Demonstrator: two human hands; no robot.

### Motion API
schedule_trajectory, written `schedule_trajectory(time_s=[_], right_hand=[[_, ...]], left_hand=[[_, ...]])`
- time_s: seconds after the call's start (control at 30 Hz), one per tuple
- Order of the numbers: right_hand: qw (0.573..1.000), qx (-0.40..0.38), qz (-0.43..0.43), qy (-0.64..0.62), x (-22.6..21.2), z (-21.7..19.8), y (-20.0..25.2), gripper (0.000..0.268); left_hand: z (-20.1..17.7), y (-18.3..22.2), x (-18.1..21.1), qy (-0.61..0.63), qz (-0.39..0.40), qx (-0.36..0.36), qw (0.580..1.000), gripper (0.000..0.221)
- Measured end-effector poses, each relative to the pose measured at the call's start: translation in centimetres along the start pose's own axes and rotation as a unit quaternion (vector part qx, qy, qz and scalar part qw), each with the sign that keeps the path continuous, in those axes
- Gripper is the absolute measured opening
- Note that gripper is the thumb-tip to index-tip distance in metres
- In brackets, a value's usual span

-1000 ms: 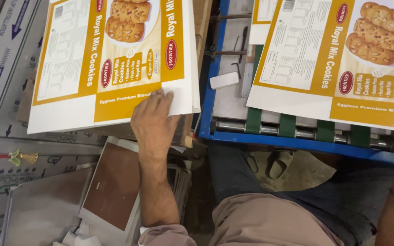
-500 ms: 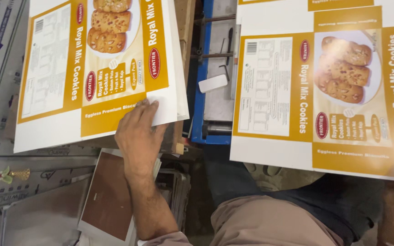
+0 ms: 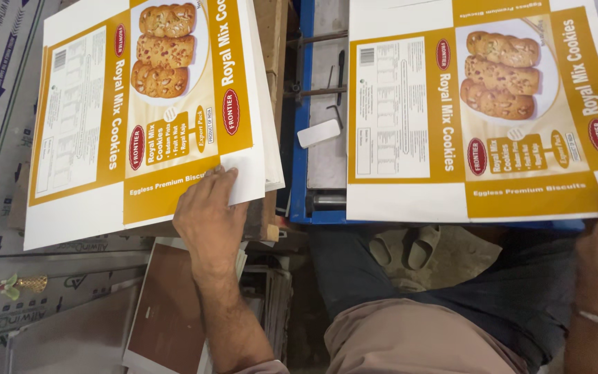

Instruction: The person takes printed sheets from a stack and feeds them one at a time into the intake rollers of a machine by hand.

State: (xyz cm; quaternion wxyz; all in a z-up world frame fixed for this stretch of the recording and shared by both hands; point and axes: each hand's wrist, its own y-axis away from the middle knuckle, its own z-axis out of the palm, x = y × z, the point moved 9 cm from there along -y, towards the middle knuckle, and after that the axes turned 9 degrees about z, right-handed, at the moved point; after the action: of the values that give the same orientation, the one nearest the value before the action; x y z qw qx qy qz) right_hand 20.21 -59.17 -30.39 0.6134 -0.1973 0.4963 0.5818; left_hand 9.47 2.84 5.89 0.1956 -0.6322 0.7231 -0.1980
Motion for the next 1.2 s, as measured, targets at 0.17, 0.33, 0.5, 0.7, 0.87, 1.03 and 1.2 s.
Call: schedule_trajectory(time_s=[0.17,0.33,0.5,0.7,0.87,1.03,1.2], right_hand=[[0.998,0.057,-0.028,0.018,-0.1,2.2,-0.9,0.032],[0.997,0.004,0.033,0.066,1.8,3.2,0.6,0.022],[0.995,-0.003,0.043,0.086,1.9,2.6,2.7,0.025],[0.987,-0.012,0.093,0.129,2.1,6.8,5.7,0.033],[0.978,-0.108,0.113,0.138,1.0,15.4,8.8,0.040],[0.919,-0.359,0.135,0.091,1.1,26.6,14.0,0.046],[0.926,-0.316,0.194,-0.075,2.2,31.0,15.9,0.047]], left_hand=[[0.1,0.1,-0.1,-0.004,-0.002,0.001,1.000,0.047],[0.2,0.1,-0.2,0.000,0.001,-0.006,1.000,0.050],[0.1,-0.4,0.1,-0.003,0.026,-0.022,0.999,0.050],[-2.1,-0.5,-4.6,0.124,0.010,-0.014,0.992,0.046],[-2.3,0.3,-5.2,0.154,-0.064,0.126,0.978,0.039],[4.7,-1.3,10.0,0.094,0.074,-0.044,0.992,0.050],[4.6,-1.8,19.9,0.153,0.154,-0.095,0.972,0.070]])
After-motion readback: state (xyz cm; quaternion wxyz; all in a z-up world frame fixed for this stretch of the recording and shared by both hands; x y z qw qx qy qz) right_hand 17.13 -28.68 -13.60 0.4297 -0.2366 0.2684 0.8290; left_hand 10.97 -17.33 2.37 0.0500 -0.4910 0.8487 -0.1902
